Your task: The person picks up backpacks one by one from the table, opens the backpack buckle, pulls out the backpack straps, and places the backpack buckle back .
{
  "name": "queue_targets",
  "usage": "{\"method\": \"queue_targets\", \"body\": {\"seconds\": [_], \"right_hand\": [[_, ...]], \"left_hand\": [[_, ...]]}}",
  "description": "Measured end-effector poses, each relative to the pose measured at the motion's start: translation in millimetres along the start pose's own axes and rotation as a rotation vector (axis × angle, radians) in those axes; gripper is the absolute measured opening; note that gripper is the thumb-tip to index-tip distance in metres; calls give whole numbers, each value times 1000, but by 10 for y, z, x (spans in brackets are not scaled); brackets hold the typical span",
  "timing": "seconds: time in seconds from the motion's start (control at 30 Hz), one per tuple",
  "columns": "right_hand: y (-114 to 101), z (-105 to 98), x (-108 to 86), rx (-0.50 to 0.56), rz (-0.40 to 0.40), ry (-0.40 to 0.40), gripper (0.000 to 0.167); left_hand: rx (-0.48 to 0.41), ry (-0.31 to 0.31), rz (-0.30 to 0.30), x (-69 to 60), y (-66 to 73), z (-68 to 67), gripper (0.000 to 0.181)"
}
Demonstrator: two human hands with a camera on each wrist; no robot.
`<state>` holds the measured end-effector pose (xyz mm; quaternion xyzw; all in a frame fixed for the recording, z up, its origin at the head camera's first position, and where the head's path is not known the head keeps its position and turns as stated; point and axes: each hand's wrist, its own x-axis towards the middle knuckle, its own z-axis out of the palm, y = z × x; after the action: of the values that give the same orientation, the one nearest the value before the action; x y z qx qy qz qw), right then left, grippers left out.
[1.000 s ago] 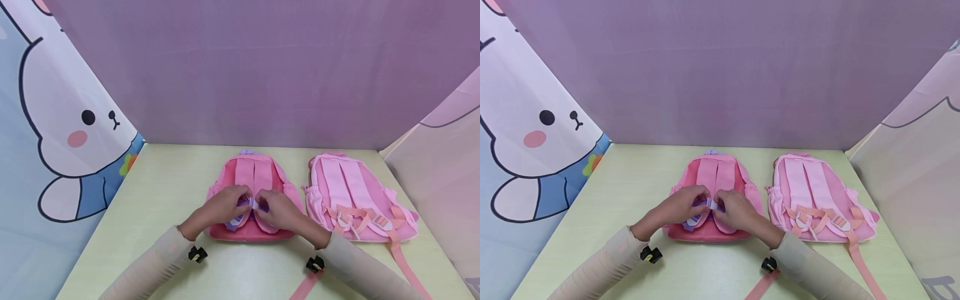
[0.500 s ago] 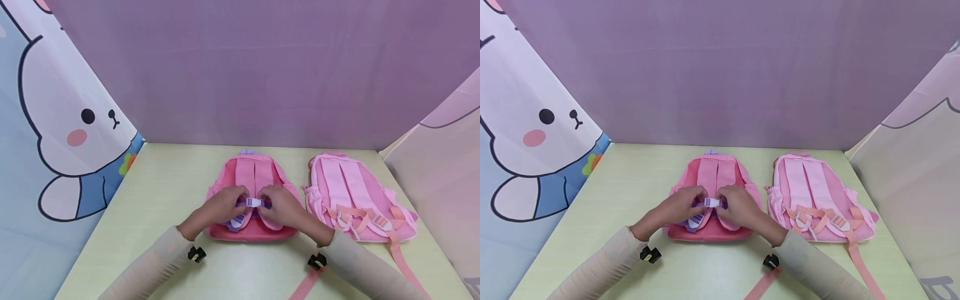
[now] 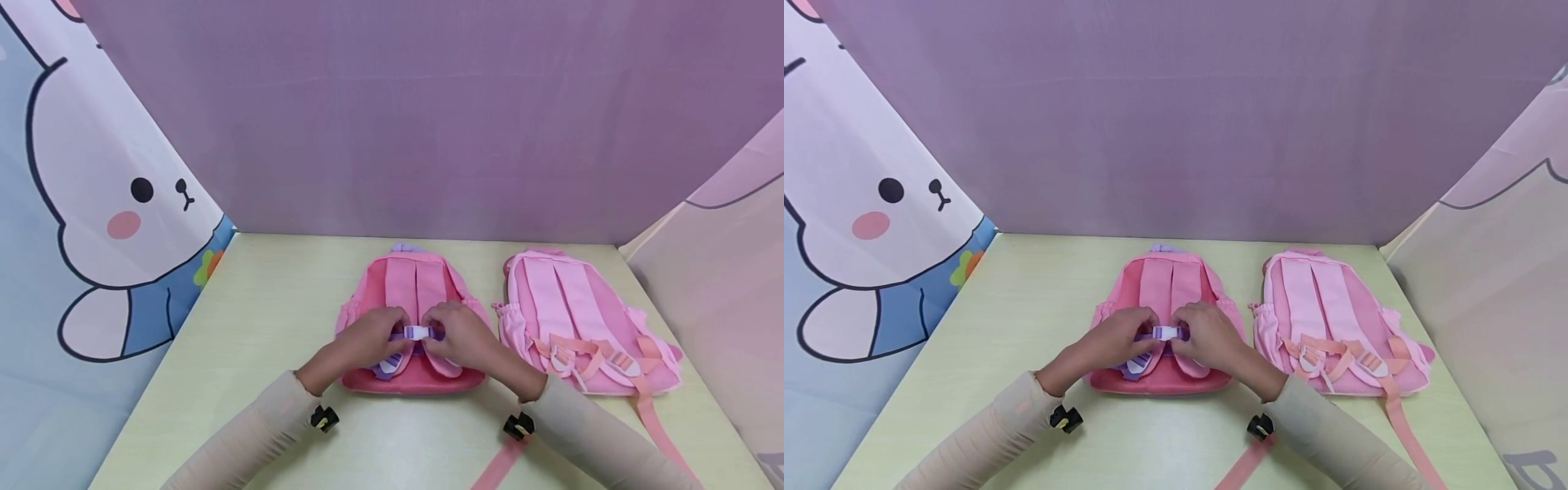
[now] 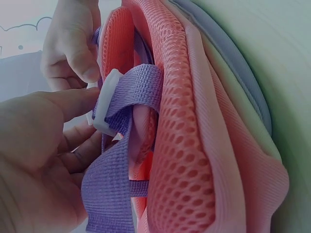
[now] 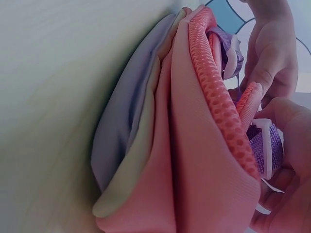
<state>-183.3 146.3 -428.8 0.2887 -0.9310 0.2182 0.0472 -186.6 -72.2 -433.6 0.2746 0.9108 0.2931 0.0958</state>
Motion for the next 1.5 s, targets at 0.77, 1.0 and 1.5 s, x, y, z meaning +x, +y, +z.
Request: {"method": "queue_targets", "body": {"seconds": [0.77, 1.0, 1.5], "right_hand": [[31, 20, -5, 52, -27, 30, 14], [49, 30, -10, 75, -30, 35, 12], [77, 42, -20, 120, 4, 2, 13]], "left_hand": [[41, 4, 79, 11, 15, -22, 21], [26, 13, 83, 4, 14, -14, 17], [3, -12, 44, -7, 5, -57, 19]]}}
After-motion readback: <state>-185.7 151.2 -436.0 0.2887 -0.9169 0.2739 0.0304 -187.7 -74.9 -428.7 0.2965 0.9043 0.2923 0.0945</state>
